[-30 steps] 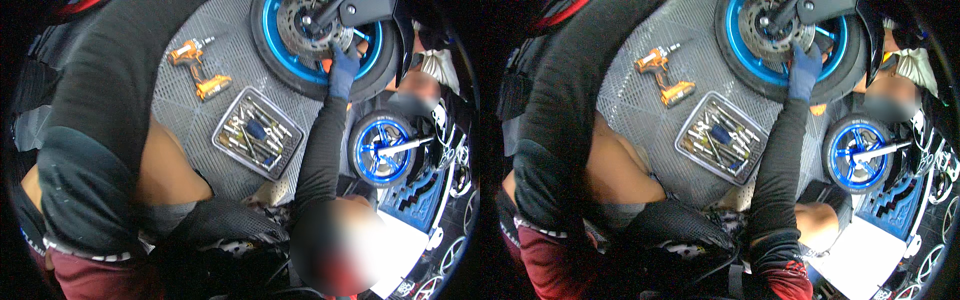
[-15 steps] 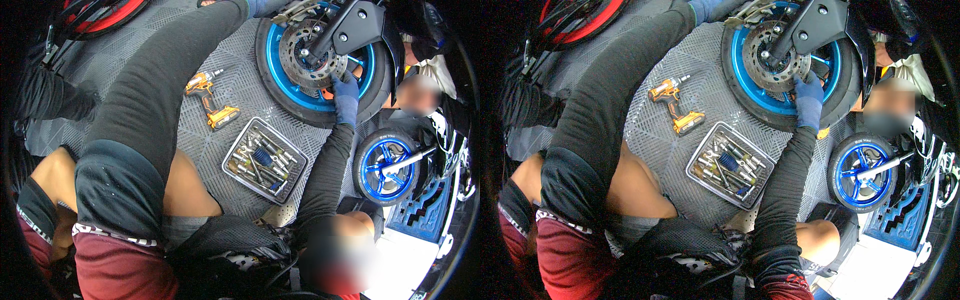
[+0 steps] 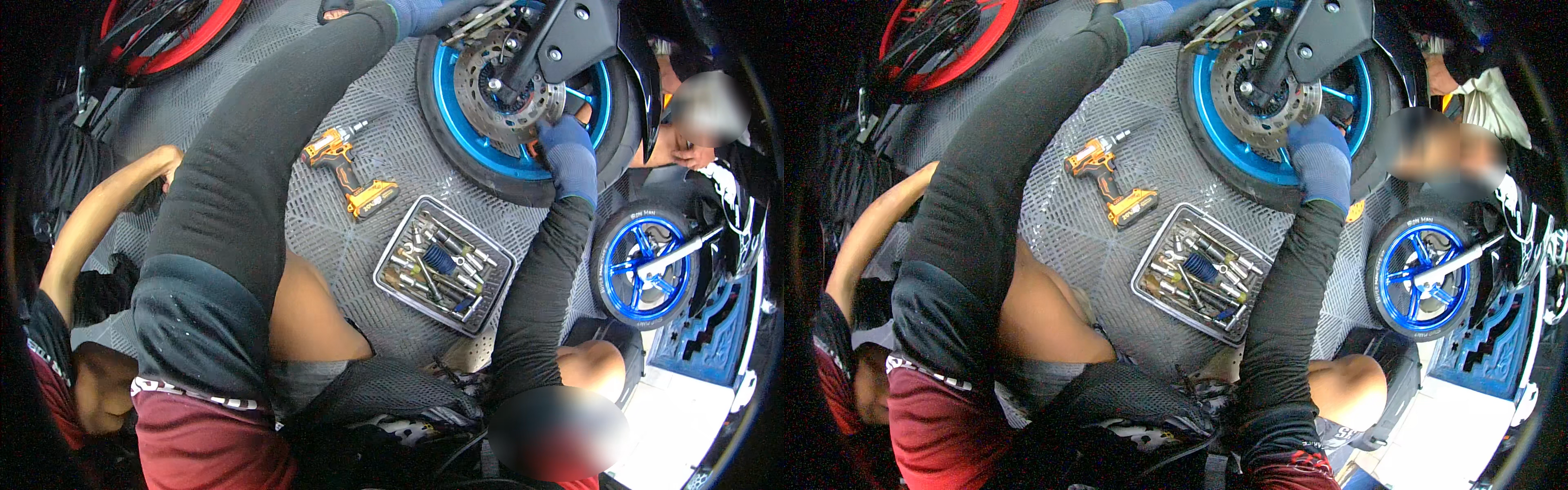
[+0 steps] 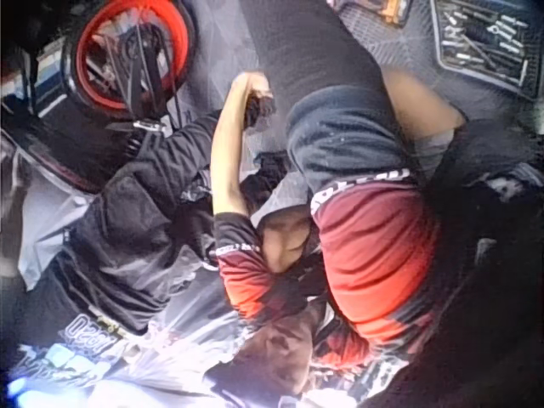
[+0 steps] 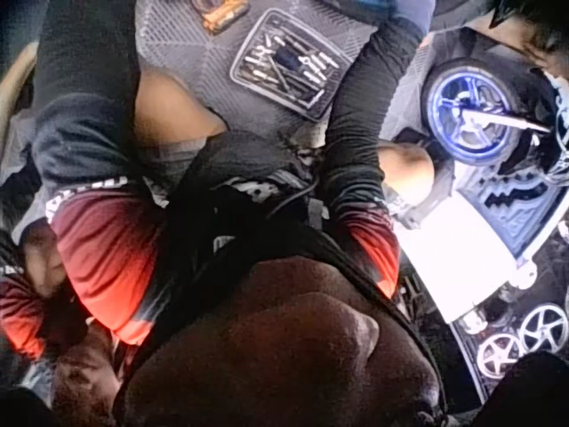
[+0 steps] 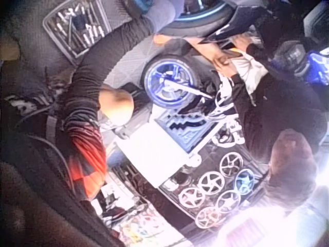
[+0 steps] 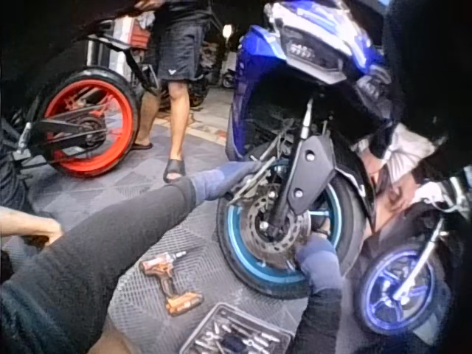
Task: The person removes brake pads and a brake caliper assembly from a motorcycle wheel using a wrench and a long metal lever.
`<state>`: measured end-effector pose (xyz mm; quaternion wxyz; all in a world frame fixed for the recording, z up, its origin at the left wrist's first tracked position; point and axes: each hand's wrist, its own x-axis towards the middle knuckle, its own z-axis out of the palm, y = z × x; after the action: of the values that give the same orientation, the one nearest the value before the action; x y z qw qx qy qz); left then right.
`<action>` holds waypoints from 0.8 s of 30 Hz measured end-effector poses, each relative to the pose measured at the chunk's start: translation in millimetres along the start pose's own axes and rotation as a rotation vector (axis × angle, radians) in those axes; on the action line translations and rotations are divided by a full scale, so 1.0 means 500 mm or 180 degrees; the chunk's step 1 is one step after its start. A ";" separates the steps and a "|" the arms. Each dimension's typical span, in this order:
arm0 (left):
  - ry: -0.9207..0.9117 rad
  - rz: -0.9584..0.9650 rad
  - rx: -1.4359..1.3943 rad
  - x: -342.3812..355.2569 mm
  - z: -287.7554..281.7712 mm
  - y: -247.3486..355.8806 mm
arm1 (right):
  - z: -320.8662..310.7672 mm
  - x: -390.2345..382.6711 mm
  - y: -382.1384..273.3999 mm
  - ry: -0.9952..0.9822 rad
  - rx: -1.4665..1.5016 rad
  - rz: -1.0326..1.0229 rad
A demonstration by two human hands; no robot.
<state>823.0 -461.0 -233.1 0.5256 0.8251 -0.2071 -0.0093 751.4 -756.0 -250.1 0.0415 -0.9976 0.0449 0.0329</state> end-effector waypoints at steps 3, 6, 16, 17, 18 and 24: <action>0.0392 0.0631 -0.0088 0.009 0.008 -0.032 | 0.006 -0.046 -0.062 0.0578 0.0731 -0.1897; 0.0215 -0.0276 -0.0895 0.044 0.015 -0.025 | 0.019 -0.065 -0.147 0.0701 0.2172 -0.2666; 0.0151 -0.0631 -0.2128 0.057 0.017 -0.042 | 0.000 -0.152 -0.253 -0.0673 0.4922 -0.2205; 0.0218 -0.0657 -0.2095 0.066 0.011 -0.036 | 0.002 -0.147 -0.260 -0.0900 0.5140 -0.2144; 0.0072 -0.1007 -0.2131 0.063 0.058 -0.021 | 0.017 -0.133 -0.229 -0.0743 0.5101 -0.2015; 0.0009 -0.0684 -0.2114 0.068 0.045 0.005 | 0.011 -0.106 -0.203 -0.0954 0.5125 -0.1967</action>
<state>848.0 -493.3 -234.1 0.7617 0.6262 -0.1039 -0.1303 708.0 -649.9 -243.9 0.7459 -0.6178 -0.2238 0.1092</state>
